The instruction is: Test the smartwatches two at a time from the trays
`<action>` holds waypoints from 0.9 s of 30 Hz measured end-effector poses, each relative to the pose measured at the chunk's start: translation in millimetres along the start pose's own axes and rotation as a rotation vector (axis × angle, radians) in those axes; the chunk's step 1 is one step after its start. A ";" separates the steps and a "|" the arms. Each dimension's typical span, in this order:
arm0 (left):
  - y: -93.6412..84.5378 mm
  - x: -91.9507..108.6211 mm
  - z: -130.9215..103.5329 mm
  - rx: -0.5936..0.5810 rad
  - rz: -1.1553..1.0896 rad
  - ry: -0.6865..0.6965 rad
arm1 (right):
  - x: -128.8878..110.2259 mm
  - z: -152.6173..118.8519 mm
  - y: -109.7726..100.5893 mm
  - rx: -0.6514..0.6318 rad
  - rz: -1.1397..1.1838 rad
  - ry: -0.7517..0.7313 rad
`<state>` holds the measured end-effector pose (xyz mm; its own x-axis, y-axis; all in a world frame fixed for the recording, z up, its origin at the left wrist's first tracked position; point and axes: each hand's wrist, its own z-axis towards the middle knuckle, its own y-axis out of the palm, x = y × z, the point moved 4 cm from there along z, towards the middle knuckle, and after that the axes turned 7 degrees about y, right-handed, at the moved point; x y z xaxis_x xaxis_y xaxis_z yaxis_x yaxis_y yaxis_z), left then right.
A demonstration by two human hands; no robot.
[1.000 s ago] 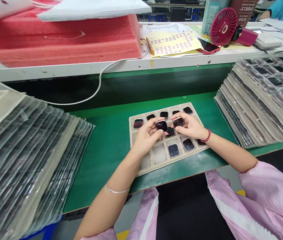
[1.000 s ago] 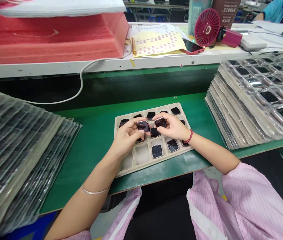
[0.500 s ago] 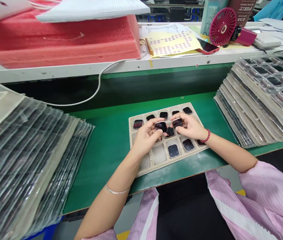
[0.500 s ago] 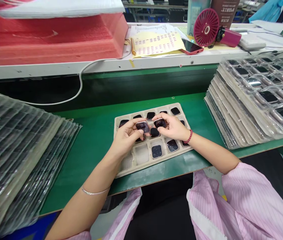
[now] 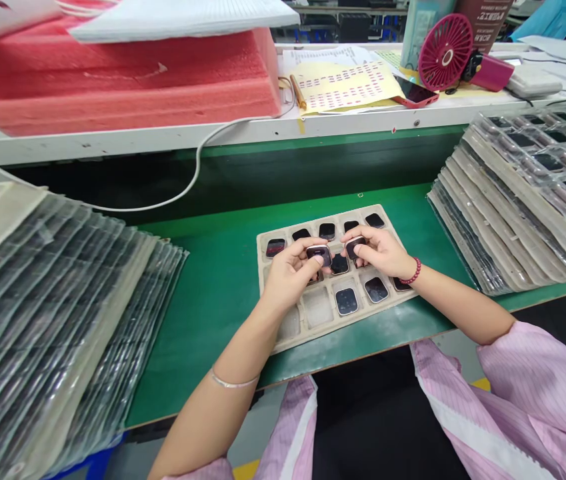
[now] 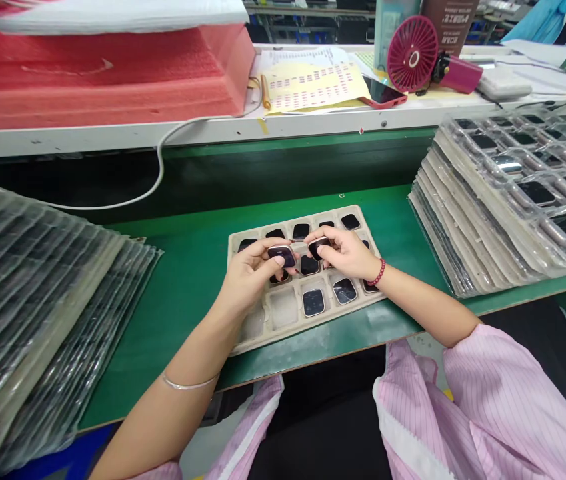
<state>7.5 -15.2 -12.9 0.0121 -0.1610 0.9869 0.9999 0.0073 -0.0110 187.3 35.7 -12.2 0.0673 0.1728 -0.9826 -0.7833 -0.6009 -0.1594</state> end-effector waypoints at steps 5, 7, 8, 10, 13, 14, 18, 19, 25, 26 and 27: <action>0.3 0.8 -0.5 0.000 -0.011 0.011 | 2.4 -0.2 0.7 -0.020 -0.008 -0.005; 0.1 1.3 -0.8 -0.006 -0.008 0.023 | 3.3 -0.1 0.9 -0.025 -0.003 0.008; 0.1 1.3 -0.9 -0.014 -0.009 0.028 | 2.7 -0.1 0.7 -0.019 -0.007 -0.005; 0.9 0.4 -1.1 -0.046 -0.019 0.034 | 0.0 -0.3 0.7 -0.010 -0.025 -0.063; 2.2 -2.9 -1.0 -0.086 -0.036 0.030 | -3.4 -0.7 1.0 0.001 -0.067 -0.132; 2.4 -3.9 -0.8 -0.089 -0.038 0.030 | -3.6 -0.8 1.1 0.002 -0.080 -0.137; 2.3 -5.0 0.0 -0.084 -0.024 0.036 | -2.1 -0.7 1.4 -0.002 -0.101 -0.121; 2.4 -4.5 0.1 -0.085 -0.018 0.035 | -1.9 -0.7 1.2 0.003 -0.102 -0.122; 3.4 0.5 -1.5 -0.057 -0.016 -0.005 | -2.1 -1.4 1.2 -0.003 -0.104 -0.117; 3.9 1.0 -2.0 -0.054 -0.020 -0.012 | -1.9 -1.4 1.3 -0.006 -0.106 -0.108; 4.4 1.2 -2.4 -0.052 -0.024 -0.018 | -1.7 -1.5 1.3 -0.006 -0.108 -0.102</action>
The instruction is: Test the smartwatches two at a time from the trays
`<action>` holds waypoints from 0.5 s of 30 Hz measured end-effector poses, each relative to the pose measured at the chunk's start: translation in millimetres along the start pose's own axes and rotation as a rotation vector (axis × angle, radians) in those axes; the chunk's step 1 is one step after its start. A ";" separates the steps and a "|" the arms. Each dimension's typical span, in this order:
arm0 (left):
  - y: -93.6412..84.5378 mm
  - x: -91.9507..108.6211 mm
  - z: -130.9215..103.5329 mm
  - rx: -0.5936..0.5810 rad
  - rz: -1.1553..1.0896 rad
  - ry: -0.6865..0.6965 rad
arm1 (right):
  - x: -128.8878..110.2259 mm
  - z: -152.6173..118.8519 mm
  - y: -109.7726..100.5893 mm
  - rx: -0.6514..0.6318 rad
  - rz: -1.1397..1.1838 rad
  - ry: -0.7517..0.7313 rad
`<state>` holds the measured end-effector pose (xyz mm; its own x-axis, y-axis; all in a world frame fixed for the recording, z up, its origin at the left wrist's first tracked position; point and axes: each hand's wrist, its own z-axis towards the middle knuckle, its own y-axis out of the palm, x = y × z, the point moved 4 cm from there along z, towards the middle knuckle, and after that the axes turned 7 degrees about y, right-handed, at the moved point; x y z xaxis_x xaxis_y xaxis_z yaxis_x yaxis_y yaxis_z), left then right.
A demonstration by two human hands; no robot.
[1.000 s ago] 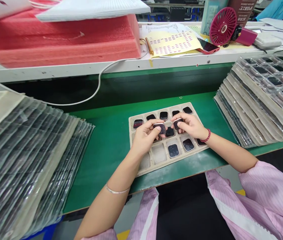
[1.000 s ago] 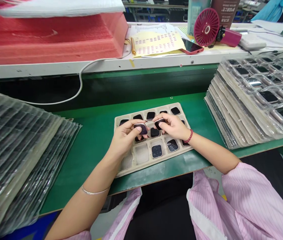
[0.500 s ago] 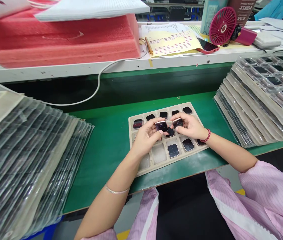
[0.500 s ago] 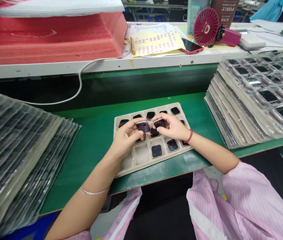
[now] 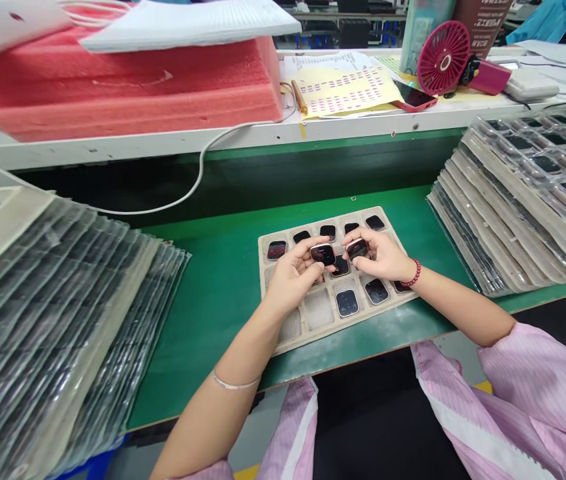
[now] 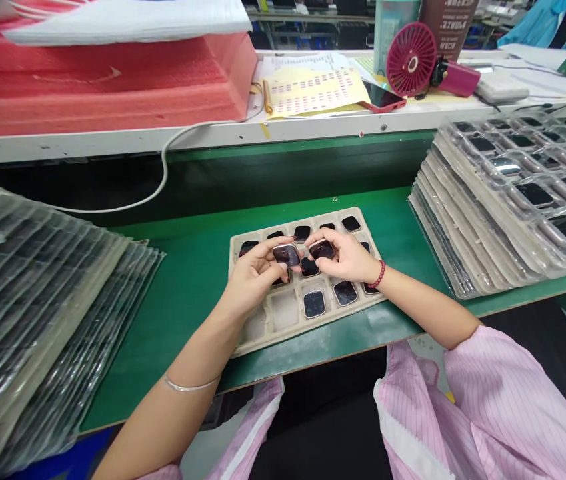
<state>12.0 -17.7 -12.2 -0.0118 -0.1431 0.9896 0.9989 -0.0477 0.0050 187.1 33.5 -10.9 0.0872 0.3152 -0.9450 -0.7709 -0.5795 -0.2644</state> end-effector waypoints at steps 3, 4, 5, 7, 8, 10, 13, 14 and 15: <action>0.5 -2.4 1.6 0.007 -0.017 -0.017 | 0.4 0.2 -0.2 0.012 -0.009 -0.012; -0.1 -3.4 3.0 0.013 -0.031 -0.025 | 0.6 0.4 -0.4 0.022 -0.010 -0.021; -1.1 -3.8 4.5 0.021 -0.058 -0.035 | 0.9 0.7 -0.7 0.031 -0.008 -0.027; -3.1 -0.1 5.5 0.021 -0.153 -0.061 | 1.6 1.3 -1.1 0.042 0.009 -0.027; -2.6 4.9 3.4 -0.011 -0.220 -0.079 | 1.9 1.6 -1.3 0.043 0.029 -0.021; 4.9 21.9 -9.3 -0.166 -0.375 -0.129 | 2.7 1.7 -1.8 0.035 0.093 0.013; 33.9 57.2 -50.6 -0.544 -0.639 -0.214 | 6.8 1.2 -2.8 0.005 0.198 0.125; 46.5 68.1 -66.5 -0.668 -0.730 -0.245 | 8.5 1.1 -3.7 -0.004 0.229 0.162; 58.5 77.2 -80.3 -0.756 -0.811 -0.262 | 10.0 1.3 -4.8 -0.010 0.265 0.188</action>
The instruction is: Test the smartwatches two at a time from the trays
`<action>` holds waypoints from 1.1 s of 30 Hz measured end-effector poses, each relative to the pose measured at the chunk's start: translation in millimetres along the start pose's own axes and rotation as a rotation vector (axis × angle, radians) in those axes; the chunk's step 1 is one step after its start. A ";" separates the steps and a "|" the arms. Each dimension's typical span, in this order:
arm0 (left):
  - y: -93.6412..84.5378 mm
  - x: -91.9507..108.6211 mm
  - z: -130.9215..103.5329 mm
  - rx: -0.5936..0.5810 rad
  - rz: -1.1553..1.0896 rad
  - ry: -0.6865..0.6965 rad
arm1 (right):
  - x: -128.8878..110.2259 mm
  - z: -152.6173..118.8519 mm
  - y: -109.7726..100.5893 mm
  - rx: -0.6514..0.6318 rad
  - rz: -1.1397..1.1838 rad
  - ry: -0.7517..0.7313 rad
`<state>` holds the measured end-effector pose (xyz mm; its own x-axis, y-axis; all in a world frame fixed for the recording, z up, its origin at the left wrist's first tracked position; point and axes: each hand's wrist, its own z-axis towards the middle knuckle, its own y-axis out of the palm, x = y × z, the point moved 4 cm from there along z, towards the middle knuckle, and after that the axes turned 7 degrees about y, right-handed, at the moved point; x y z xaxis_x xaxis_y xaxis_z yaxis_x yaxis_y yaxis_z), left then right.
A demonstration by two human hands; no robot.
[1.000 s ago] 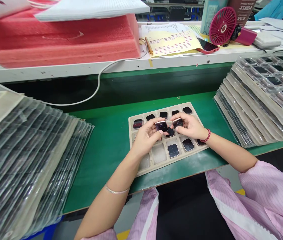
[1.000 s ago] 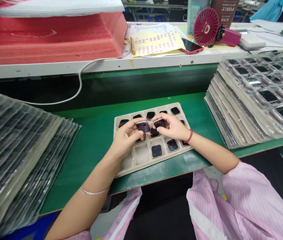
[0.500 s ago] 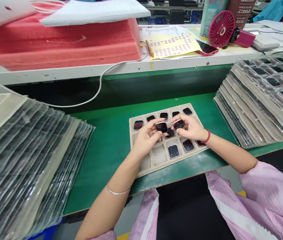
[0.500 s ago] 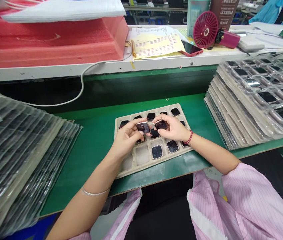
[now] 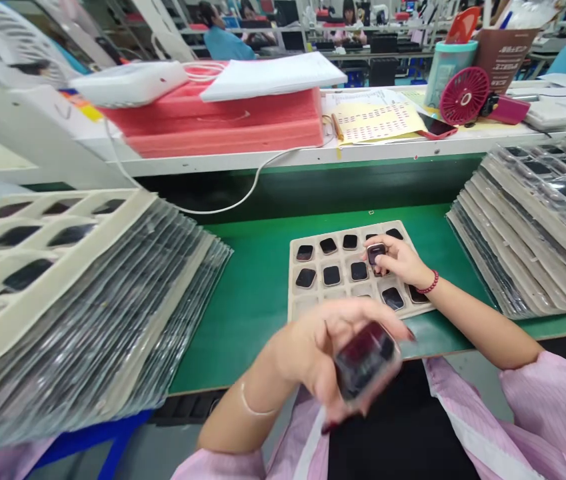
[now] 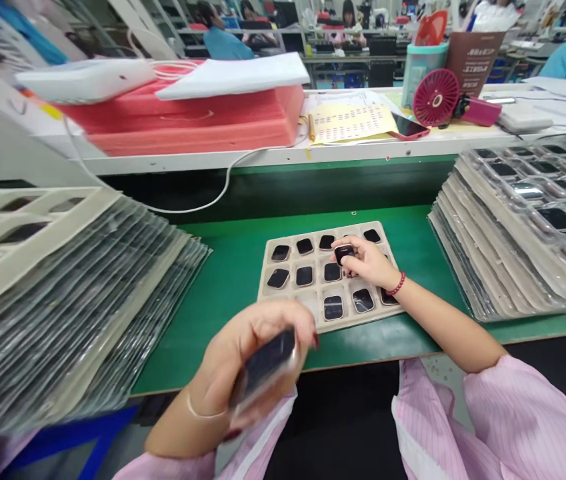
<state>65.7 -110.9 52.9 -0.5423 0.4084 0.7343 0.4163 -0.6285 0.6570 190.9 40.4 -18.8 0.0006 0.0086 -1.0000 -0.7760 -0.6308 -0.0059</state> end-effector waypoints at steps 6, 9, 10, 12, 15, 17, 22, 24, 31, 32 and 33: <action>41.2 -27.6 1.4 -0.215 -0.054 -0.082 | -7.9 0.1 -3.5 -0.108 0.313 0.106; 33.3 -24.6 -10.5 -0.181 0.042 -0.078 | -29.2 -16.0 9.0 -0.191 0.423 0.162; 28.4 -18.8 -14.9 -0.138 0.060 -0.015 | -39.2 -25.6 16.7 -0.225 0.462 0.168; 14.6 -0.5 -21.4 -0.014 0.101 0.182 | -60.9 -49.9 37.1 -0.301 0.547 0.159; -19.3 31.8 -21.6 0.352 0.280 0.457 | -86.9 -89.0 73.5 -0.434 0.685 0.166; -43.0 44.2 -14.6 0.601 0.431 0.489 | -94.1 -108.4 94.7 -0.532 0.714 0.226; -76.0 38.0 5.2 0.753 0.602 0.359 | -93.6 -125.0 114.4 -0.589 0.662 0.308; -79.2 33.6 5.1 0.764 0.636 0.349 | -95.8 -126.2 115.4 -0.536 0.666 0.289; -77.4 32.9 -0.5 0.811 0.734 0.372 | -99.6 -101.9 90.2 -0.396 0.605 0.162; -78.1 32.9 -0.9 0.820 0.746 0.383 | -94.4 -91.1 79.8 -0.335 0.570 0.128; -79.0 32.5 -1.2 0.829 0.756 0.391 | -87.4 -79.8 68.9 -0.264 0.523 0.102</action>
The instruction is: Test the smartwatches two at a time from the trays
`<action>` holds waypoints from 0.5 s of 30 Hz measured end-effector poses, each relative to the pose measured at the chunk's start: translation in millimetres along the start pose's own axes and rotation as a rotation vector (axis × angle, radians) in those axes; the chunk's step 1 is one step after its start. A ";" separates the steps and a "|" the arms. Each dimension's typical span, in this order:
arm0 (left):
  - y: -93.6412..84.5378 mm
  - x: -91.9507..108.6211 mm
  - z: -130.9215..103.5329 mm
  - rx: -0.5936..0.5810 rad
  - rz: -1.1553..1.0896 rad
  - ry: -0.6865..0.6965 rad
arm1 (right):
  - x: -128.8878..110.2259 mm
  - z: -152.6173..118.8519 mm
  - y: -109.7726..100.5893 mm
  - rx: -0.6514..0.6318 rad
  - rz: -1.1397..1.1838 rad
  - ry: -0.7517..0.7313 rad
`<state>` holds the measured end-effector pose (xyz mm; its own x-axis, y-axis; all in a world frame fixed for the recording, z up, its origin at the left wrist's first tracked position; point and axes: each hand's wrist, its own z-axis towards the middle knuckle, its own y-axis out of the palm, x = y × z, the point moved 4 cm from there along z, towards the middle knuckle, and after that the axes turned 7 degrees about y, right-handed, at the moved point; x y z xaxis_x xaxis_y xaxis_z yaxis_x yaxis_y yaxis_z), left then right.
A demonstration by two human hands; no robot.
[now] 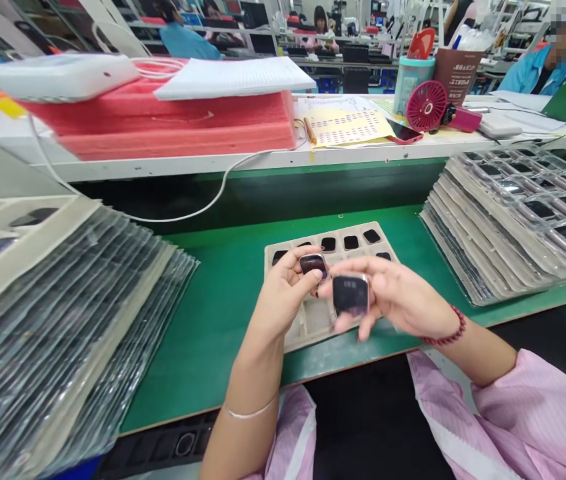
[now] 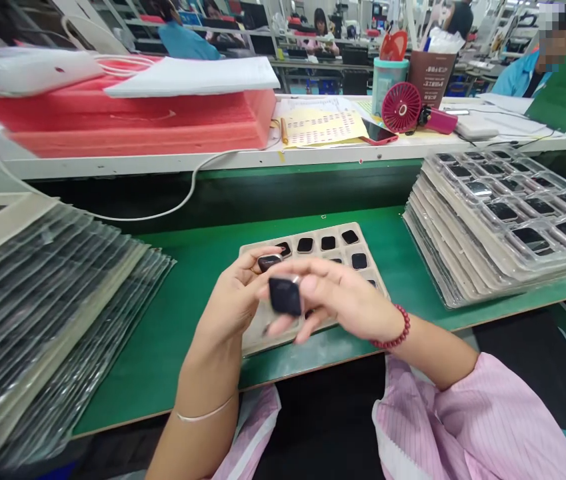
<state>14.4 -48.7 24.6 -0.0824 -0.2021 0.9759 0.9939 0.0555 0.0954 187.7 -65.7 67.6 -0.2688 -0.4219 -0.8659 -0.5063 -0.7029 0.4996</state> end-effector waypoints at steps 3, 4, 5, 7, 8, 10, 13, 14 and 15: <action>0.3 -2.9 -0.8 0.010 0.021 -0.003 | 4.4 21.5 -41.1 0.167 -0.161 -0.030; 1.1 -3.0 -1.5 0.004 0.025 -0.007 | 6.7 25.9 -50.7 0.203 -0.206 -0.030; 2.1 -2.3 -2.3 -0.005 0.027 -0.006 | 8.7 28.8 -57.5 0.228 -0.242 -0.031; 3.6 0.0 -4.3 -0.022 0.031 -0.002 | 10.7 30.3 -63.7 0.239 -0.285 -0.042; 4.0 1.2 -5.3 -0.029 0.034 0.000 | 10.8 29.7 -64.1 0.232 -0.296 -0.051; 4.5 2.8 -6.4 -0.041 0.035 0.015 | 10.7 28.3 -63.4 0.218 -0.310 -0.062; 5.9 1.2 -4.7 -0.046 0.032 0.045 | 12.6 30.2 -65.3 0.241 -0.349 -0.089; 6.6 0.0 -3.5 -0.040 0.037 0.047 | 13.7 32.0 -67.0 0.264 -0.377 -0.103; 7.0 -1.0 -2.4 -0.030 0.047 0.044 | 14.5 33.9 -68.7 0.290 -0.408 -0.117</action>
<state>21.6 -50.6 23.9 -0.0333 -0.2428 0.9695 0.9984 0.0367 0.0435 190.8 -4.1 19.9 -0.0829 -0.0678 -0.9943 -0.7908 -0.6026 0.1070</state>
